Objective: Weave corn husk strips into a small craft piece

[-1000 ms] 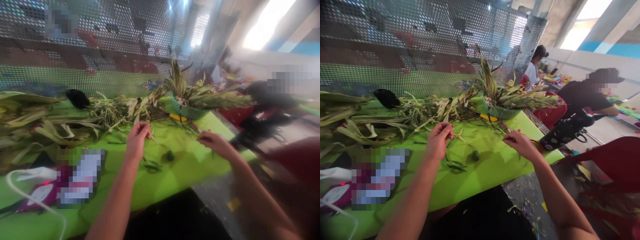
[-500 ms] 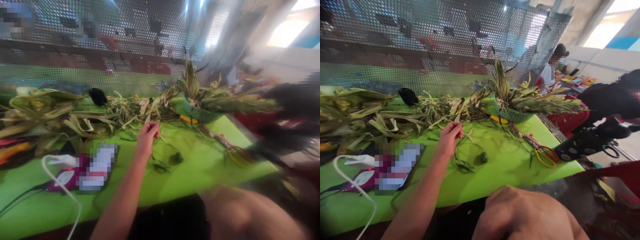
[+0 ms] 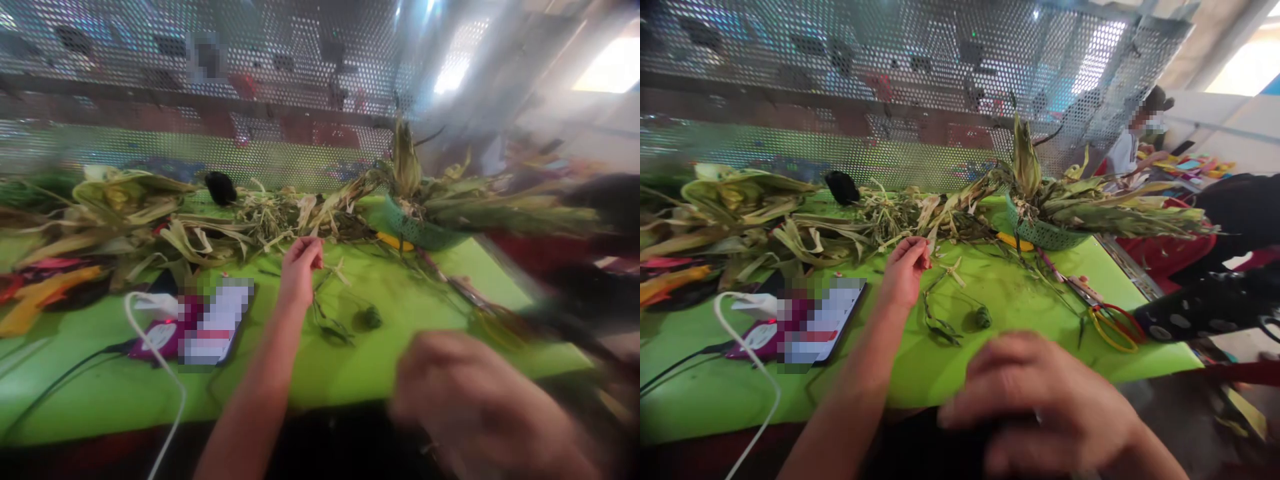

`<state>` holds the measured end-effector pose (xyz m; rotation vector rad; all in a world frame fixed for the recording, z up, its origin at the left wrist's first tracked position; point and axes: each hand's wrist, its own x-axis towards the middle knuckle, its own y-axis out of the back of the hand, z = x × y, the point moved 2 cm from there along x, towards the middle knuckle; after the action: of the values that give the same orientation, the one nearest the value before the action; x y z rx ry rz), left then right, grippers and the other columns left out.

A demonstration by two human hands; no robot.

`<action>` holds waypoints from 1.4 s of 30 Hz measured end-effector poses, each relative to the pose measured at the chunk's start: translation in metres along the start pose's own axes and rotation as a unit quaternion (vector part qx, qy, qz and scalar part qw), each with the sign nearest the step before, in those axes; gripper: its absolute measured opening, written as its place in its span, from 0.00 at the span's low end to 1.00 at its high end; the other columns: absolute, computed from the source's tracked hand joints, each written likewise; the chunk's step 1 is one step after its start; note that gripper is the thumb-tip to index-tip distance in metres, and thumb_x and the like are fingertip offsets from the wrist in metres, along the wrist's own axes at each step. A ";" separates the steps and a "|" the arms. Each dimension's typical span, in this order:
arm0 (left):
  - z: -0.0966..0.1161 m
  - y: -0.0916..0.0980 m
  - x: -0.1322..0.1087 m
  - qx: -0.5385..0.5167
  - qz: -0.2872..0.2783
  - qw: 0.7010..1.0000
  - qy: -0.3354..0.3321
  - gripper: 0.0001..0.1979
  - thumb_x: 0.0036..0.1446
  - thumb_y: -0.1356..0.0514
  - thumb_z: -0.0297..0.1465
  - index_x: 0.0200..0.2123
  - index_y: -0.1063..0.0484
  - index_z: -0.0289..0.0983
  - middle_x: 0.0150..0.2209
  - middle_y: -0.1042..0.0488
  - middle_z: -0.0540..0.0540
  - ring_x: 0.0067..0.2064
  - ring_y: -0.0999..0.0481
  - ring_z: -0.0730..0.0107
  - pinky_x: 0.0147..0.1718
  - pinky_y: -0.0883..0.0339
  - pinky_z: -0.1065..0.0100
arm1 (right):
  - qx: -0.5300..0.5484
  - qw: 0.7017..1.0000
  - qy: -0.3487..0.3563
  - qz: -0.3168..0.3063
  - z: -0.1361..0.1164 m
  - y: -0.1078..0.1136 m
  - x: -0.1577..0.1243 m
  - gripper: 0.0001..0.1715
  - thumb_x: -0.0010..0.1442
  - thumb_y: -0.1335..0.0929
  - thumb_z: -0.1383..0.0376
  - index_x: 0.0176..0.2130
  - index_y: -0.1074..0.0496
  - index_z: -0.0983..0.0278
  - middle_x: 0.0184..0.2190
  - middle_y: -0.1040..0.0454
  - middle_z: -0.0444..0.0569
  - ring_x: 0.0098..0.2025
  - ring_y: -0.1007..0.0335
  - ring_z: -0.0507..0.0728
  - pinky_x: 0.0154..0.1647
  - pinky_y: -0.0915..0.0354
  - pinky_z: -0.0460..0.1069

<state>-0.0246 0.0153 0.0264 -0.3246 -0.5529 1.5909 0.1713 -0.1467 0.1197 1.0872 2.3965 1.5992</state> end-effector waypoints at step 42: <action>-0.015 -0.012 -0.015 0.165 -0.137 0.973 0.087 0.10 0.51 0.35 0.37 0.34 0.28 0.37 0.30 0.29 0.48 0.30 0.31 0.75 0.29 0.38 0.72 | 0.182 0.910 -0.327 0.180 0.151 -0.039 0.030 0.14 0.54 0.30 0.56 0.34 0.24 0.64 0.26 0.26 0.46 0.25 0.35 0.51 0.24 0.37 0.45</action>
<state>-0.0051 0.0030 0.0183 -0.1264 -0.1815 1.3431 0.1915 -0.0188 0.0279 1.8554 2.1207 0.6437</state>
